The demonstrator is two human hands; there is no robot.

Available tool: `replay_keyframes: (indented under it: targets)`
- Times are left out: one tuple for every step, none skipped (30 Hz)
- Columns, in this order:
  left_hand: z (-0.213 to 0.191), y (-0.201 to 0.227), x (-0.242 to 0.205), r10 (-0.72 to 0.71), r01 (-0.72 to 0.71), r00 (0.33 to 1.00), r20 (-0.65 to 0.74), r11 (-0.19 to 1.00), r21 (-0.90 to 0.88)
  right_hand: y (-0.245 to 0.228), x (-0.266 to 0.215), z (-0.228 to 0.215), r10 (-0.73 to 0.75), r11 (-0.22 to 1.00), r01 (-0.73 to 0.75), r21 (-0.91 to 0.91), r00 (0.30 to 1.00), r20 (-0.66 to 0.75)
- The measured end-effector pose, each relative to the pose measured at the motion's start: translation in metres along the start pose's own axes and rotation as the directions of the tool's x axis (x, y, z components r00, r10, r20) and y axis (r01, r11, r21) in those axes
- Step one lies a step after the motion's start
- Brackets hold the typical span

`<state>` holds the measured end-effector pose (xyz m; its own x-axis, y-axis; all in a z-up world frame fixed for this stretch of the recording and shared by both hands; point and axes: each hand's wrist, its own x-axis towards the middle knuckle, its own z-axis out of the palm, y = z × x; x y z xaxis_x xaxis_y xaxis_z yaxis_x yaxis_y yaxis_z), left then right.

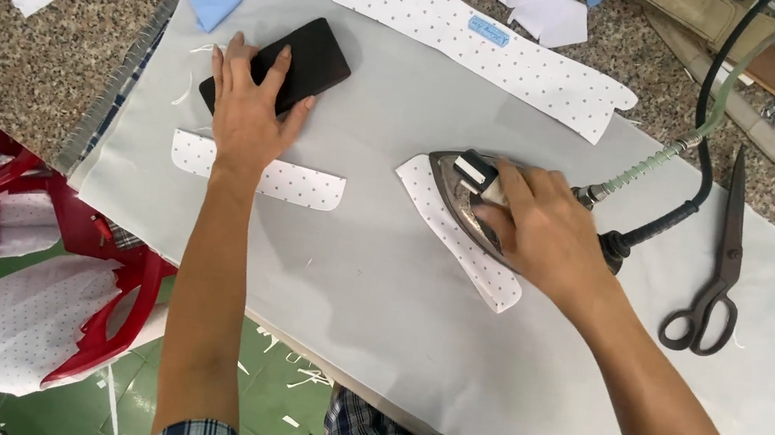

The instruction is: The person irons several small white fabric pieces with black dots on a worktable. They repeatedly position each piece, press it with a steam iron, and use a black rectangular pressing block to smooth the edges. The person handles the pieces one at a time, moving finished pieces aside and continuing with the next.

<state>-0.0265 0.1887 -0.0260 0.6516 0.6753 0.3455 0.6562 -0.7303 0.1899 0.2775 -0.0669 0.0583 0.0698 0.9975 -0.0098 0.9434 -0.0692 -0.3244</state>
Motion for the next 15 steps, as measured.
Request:
replay_keyframes:
  targets:
    - [0.002, -0.004, 0.001, -0.005, 0.005, 1.0, 0.0, 1.0, 0.0, -0.004, 0.006, -0.001, -0.004, 1.0, 0.004, -0.001, 1.0, 0.003]
    - [0.005, -0.008, 0.001, -0.012, 0.013, 1.0, -0.024, 0.999, 0.037, -0.008, 0.012, -0.002, 0.074, 0.997, -0.073, -0.007, 0.992, 0.105]
    - [0.009, -0.011, 0.001, -0.02, 0.024, 0.999, -0.045, 0.997, 0.075, -0.011, 0.017, -0.002, 0.149, 0.989, -0.148, -0.021, 0.967, 0.208]
    - [0.009, -0.012, 0.001, -0.028, 0.031, 0.999, -0.041, 0.997, 0.075, -0.012, 0.017, 0.005, 0.145, 0.989, -0.144, -0.021, 0.966, 0.215]
    - [0.01, -0.013, 0.002, -0.012, 0.017, 0.998, -0.062, 0.997, 0.077, -0.013, 0.017, 0.013, 0.187, 0.978, -0.172, -0.121, 0.974, 0.128]
    - [0.011, -0.013, 0.003, 0.004, 0.003, 0.997, -0.083, 0.997, 0.079, -0.014, 0.016, 0.019, 0.219, 0.954, -0.207, -0.217, 0.975, 0.035]
    - [0.012, -0.013, 0.004, -0.003, 0.009, 0.997, -0.08, 0.997, 0.076, -0.015, 0.022, 0.02, 0.218, 0.954, -0.203, -0.22, 0.975, 0.042]
    - [0.012, -0.013, 0.004, -0.007, 0.013, 0.997, -0.071, 0.997, 0.078, -0.017, 0.026, 0.021, 0.228, 0.95, -0.207, -0.235, 0.972, 0.064]
    - [0.011, -0.013, 0.004, -0.011, 0.017, 0.998, -0.065, 0.996, 0.082, -0.019, 0.031, 0.021, 0.235, 0.945, -0.208, -0.251, 0.968, 0.084]
    - [0.011, -0.012, 0.005, -0.018, 0.023, 0.998, -0.065, 0.996, 0.082, -0.018, 0.033, 0.023, 0.231, 0.946, -0.203, -0.253, 0.969, 0.087]
    - [0.009, -0.01, 0.005, -0.011, 0.016, 0.998, -0.068, 0.997, 0.075, -0.018, 0.035, 0.026, 0.181, 0.944, -0.155, -0.292, 0.981, 0.064]
    - [0.006, -0.008, 0.005, -0.004, 0.009, 0.997, -0.072, 0.998, 0.068, -0.018, 0.036, 0.028, 0.129, 0.937, -0.108, -0.332, 0.991, 0.042]
    - [0.008, -0.009, 0.004, -0.006, 0.011, 0.997, -0.071, 0.998, 0.069, -0.021, 0.038, 0.025, 0.128, 0.938, -0.106, -0.33, 0.991, 0.044]
    - [0.01, -0.01, 0.002, -0.04, 0.042, 0.999, -0.019, 0.995, 0.092, -0.023, 0.039, 0.022, 0.155, 0.953, -0.116, -0.279, 0.98, 0.122]
    - [0.014, -0.009, 0.001, -0.074, 0.07, 0.997, 0.035, 0.991, 0.114, -0.024, 0.039, 0.019, 0.181, 0.964, -0.133, -0.228, 0.963, 0.201]
